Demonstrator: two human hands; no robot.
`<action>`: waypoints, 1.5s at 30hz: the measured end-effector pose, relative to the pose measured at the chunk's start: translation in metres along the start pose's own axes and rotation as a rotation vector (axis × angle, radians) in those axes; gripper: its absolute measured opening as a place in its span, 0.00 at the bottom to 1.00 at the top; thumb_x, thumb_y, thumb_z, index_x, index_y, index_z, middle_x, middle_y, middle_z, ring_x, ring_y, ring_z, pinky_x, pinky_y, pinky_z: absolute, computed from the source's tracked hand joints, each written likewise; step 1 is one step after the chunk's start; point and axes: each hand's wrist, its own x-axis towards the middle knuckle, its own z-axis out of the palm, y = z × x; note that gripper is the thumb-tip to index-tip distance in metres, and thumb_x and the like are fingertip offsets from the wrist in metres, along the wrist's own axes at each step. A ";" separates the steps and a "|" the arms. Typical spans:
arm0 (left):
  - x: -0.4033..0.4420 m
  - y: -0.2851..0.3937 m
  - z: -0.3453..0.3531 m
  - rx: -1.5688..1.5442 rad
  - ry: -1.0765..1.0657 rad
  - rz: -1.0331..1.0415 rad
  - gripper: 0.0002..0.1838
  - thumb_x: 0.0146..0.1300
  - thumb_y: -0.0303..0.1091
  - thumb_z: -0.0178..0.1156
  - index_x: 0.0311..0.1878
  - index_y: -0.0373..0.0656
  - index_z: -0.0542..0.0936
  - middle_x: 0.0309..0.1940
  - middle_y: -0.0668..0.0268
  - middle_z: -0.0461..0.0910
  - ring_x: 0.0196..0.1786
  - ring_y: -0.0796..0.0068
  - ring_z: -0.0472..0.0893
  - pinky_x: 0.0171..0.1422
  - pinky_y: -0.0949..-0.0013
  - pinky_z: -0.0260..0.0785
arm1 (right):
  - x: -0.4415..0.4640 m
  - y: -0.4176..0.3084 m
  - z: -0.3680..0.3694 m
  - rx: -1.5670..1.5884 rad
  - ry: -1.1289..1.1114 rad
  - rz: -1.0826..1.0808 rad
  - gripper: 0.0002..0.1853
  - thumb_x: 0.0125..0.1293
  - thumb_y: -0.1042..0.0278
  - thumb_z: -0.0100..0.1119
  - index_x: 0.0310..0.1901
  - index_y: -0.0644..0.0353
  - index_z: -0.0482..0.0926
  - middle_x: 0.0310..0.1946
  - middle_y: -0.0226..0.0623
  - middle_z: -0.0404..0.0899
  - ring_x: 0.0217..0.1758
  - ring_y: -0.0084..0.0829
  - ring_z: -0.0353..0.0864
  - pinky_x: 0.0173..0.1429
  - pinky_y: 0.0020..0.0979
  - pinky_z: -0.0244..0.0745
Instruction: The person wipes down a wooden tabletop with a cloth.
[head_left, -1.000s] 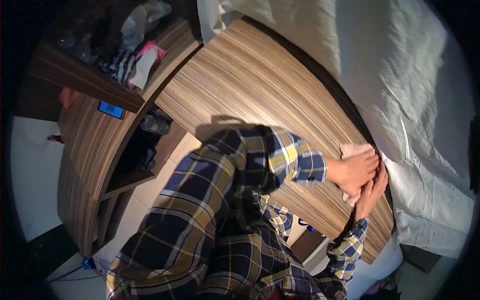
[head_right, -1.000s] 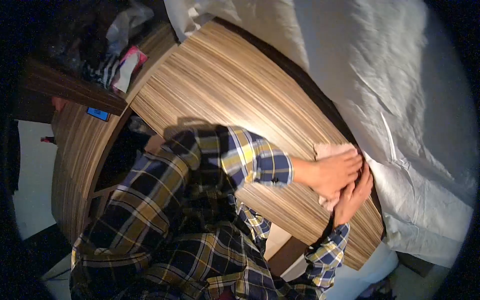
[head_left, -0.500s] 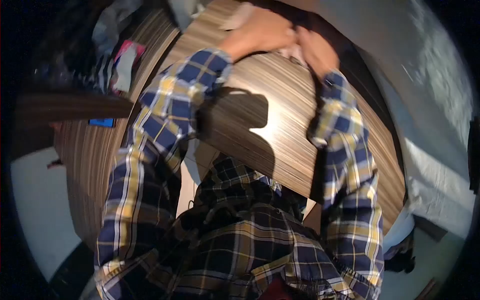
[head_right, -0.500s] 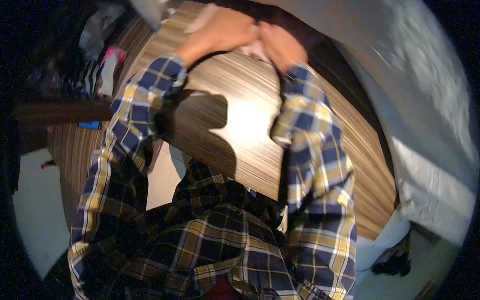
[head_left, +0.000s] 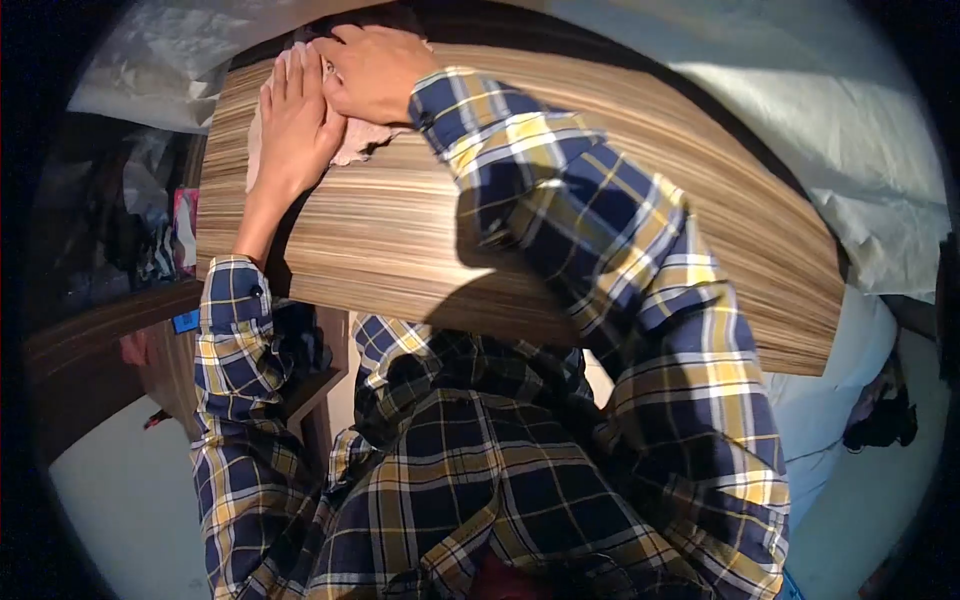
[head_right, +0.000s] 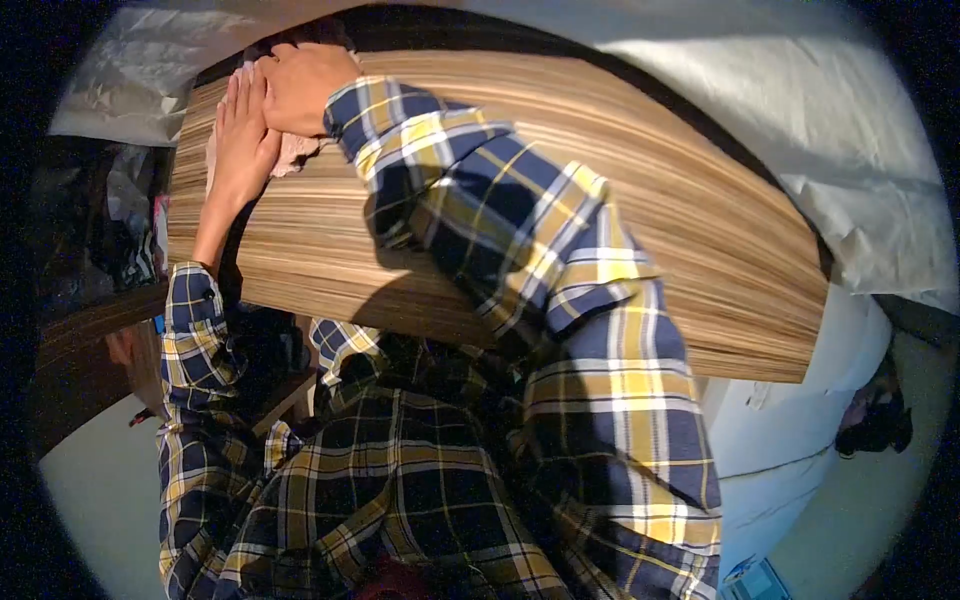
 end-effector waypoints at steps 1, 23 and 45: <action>-0.002 0.001 0.000 -0.015 0.037 0.005 0.37 0.68 0.48 0.44 0.74 0.34 0.54 0.74 0.44 0.53 0.76 0.41 0.50 0.78 0.43 0.40 | 0.001 0.004 -0.002 0.007 -0.043 -0.058 0.24 0.62 0.57 0.46 0.55 0.63 0.76 0.52 0.50 0.78 0.54 0.45 0.79 0.61 0.42 0.73; 0.155 0.107 -0.234 -0.652 -0.006 0.048 0.31 0.60 0.58 0.47 0.50 0.39 0.82 0.43 0.52 0.84 0.47 0.54 0.83 0.52 0.54 0.72 | 0.093 -0.053 -0.318 -0.450 -0.384 0.194 0.22 0.71 0.59 0.49 0.52 0.75 0.74 0.48 0.57 0.77 0.50 0.53 0.75 0.54 0.42 0.68; -0.109 0.103 -0.095 -0.319 0.429 -0.112 0.35 0.60 0.51 0.49 0.61 0.28 0.71 0.61 0.38 0.69 0.65 0.46 0.69 0.68 0.51 0.60 | -0.052 -0.006 -0.097 -0.210 -0.342 -0.001 0.29 0.64 0.52 0.48 0.55 0.72 0.72 0.49 0.61 0.73 0.54 0.55 0.72 0.59 0.50 0.64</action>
